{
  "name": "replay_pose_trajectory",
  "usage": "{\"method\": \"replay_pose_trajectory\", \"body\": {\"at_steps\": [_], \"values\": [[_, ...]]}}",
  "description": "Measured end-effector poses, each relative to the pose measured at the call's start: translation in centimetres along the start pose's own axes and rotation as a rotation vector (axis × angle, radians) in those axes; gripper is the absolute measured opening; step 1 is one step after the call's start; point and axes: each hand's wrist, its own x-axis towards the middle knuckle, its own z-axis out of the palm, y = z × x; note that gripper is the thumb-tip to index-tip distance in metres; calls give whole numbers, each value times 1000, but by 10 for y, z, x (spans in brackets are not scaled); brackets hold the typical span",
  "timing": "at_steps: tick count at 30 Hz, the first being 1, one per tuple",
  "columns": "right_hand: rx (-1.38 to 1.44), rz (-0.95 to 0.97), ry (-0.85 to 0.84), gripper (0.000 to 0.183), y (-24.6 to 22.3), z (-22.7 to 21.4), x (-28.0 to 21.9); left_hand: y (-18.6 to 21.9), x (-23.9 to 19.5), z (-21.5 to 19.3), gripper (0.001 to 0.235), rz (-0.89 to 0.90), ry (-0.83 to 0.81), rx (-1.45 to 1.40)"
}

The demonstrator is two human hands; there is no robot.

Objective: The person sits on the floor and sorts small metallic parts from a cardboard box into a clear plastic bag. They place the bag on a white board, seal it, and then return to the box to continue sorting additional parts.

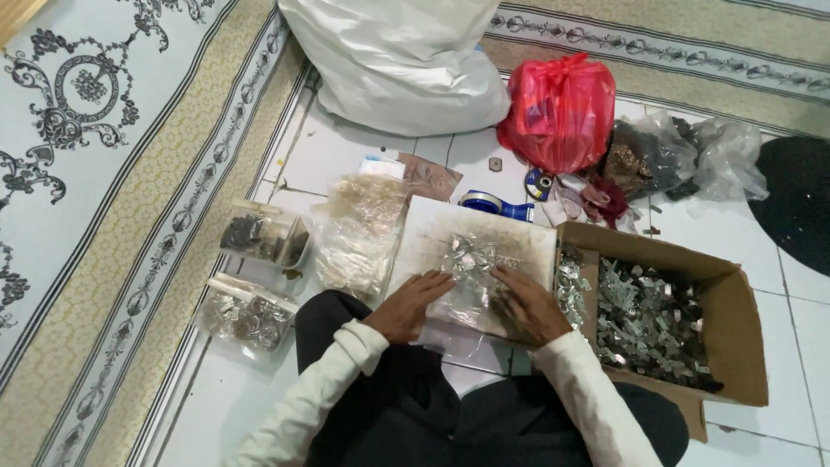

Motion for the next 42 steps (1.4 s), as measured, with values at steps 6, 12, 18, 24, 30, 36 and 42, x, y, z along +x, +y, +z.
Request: {"method": "replay_pose_trajectory", "body": {"at_steps": [6,12,18,24,30,36,42], "values": [[-638,28,-134,65,33,66,43,-85,66,67,63,-230,-182,494],[-655,66,-101,64,35,62,45,-86,62,65,72,-278,-290,639],[-621,117,-61,62,51,63,33,-93,56,62,64,-233,-187,647],[-488,-151,167,58,80,93,-51,-119,-18,73,65,128,114,620],[-592,-372,170,77,41,112,-56,-78,-36,61,80,334,82,533],[-644,-447,327,45,45,120,-50,-102,-34,85,43,451,225,603],[-415,-347,359,34,63,120,-54,-95,-28,93,31,332,385,493]]}}
